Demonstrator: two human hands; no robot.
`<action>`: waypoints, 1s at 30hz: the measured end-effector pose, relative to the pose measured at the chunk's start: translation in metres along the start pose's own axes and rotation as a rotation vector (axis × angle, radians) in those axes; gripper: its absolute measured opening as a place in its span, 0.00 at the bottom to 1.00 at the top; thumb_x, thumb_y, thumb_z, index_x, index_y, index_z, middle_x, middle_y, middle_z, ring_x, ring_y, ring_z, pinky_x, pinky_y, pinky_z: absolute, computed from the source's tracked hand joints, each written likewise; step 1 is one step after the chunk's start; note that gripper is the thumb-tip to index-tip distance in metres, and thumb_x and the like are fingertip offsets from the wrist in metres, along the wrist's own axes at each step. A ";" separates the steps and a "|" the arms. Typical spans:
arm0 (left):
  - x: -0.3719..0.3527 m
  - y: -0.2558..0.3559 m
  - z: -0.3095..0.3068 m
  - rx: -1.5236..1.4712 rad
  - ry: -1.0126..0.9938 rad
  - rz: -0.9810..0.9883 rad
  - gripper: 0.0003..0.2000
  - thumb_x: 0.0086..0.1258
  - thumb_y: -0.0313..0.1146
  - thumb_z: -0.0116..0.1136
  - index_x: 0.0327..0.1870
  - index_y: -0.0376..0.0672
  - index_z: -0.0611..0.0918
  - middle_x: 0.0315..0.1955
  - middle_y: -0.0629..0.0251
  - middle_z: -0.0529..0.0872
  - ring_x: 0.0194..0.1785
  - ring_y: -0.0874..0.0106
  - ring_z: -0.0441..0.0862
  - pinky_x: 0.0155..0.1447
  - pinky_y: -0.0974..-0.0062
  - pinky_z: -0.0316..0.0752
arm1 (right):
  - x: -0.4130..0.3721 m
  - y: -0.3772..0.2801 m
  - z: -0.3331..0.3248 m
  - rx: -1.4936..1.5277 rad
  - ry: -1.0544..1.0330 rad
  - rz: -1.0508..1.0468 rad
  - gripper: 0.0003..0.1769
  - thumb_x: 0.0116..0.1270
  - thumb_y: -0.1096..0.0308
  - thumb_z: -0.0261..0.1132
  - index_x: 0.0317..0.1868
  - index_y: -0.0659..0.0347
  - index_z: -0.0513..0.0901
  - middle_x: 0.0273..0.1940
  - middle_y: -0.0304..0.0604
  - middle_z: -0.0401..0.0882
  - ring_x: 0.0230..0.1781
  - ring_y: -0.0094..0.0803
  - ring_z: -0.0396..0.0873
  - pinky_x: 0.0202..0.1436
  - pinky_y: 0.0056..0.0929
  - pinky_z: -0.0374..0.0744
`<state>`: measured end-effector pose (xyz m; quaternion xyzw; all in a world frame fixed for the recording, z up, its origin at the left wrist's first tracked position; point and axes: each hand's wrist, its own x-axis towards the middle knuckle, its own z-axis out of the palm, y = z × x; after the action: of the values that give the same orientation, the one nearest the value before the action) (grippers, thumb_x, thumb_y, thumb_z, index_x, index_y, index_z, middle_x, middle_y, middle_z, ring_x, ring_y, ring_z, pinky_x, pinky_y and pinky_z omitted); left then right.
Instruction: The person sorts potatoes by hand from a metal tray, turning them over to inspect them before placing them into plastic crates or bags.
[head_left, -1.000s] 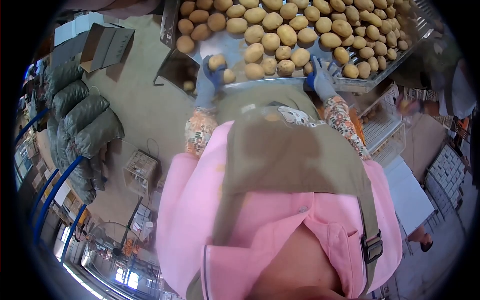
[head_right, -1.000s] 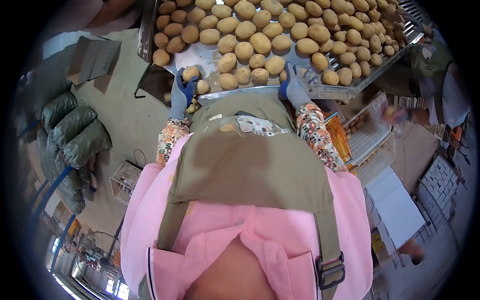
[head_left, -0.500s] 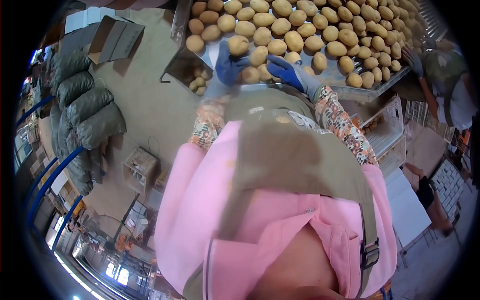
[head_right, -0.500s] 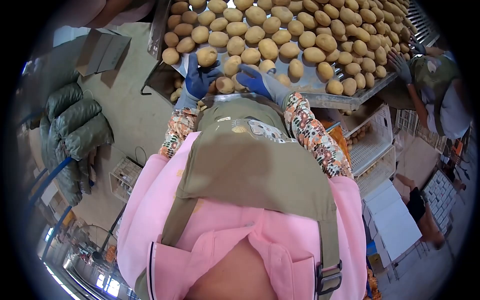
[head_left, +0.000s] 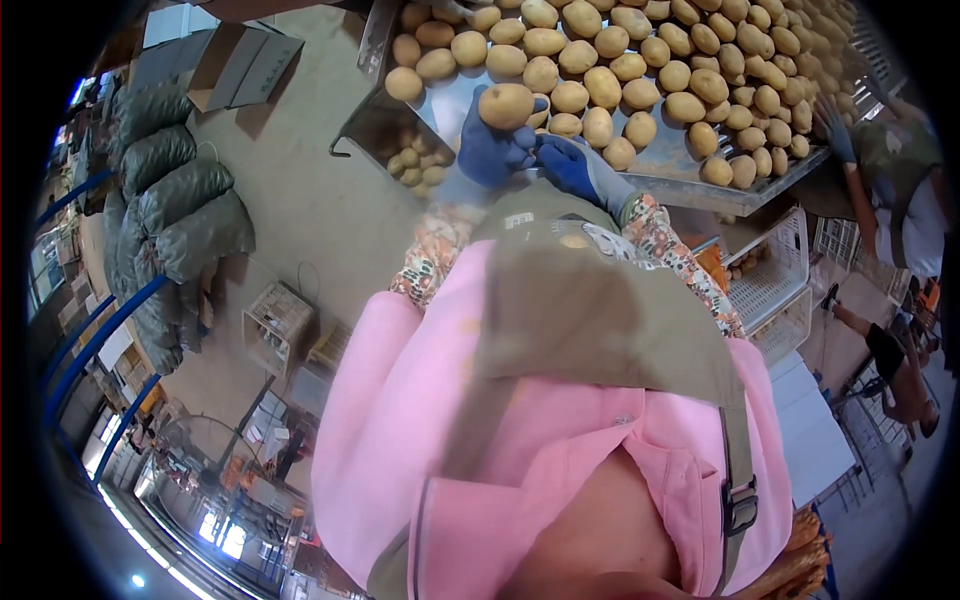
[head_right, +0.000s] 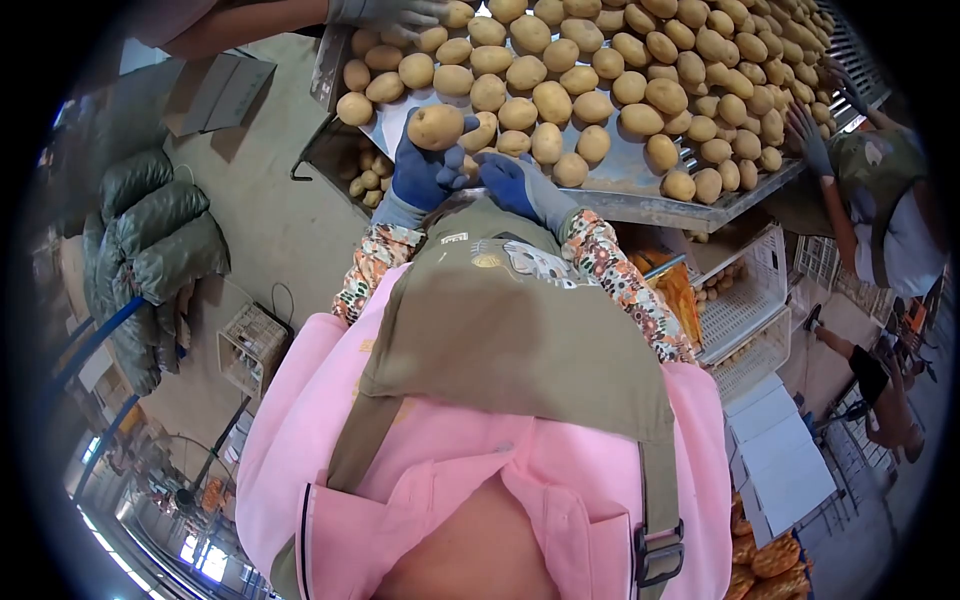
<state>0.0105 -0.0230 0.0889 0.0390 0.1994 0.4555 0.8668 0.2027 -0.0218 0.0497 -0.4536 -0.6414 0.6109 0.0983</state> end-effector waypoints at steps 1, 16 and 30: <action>0.000 -0.003 0.006 0.200 0.140 0.082 0.16 0.76 0.38 0.44 0.54 0.36 0.73 0.26 0.62 0.79 0.21 0.76 0.70 0.27 0.82 0.70 | 0.000 0.004 0.000 0.049 -0.002 0.009 0.22 0.71 0.60 0.51 0.60 0.62 0.73 0.51 0.54 0.81 0.53 0.47 0.78 0.58 0.36 0.75; -0.023 0.023 -0.127 1.529 0.686 0.575 0.28 0.72 0.52 0.51 0.59 0.33 0.75 0.53 0.51 0.79 0.56 0.59 0.78 0.59 0.66 0.73 | -0.075 0.085 -0.090 -0.674 0.525 0.176 0.37 0.66 0.52 0.63 0.68 0.64 0.65 0.55 0.52 0.77 0.55 0.40 0.76 0.60 0.35 0.73; -0.025 -0.008 -0.102 1.948 0.829 0.477 0.30 0.67 0.55 0.53 0.67 0.48 0.71 0.69 0.51 0.65 0.71 0.51 0.60 0.72 0.52 0.54 | 0.017 -0.013 0.028 0.745 -0.327 0.267 0.36 0.72 0.58 0.58 0.73 0.64 0.52 0.64 0.49 0.69 0.64 0.36 0.69 0.66 0.34 0.68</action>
<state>-0.0354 -0.0593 0.0012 0.5911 0.7399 0.2362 0.2178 0.1679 -0.0268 0.0470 -0.3634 -0.3195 0.8721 0.0726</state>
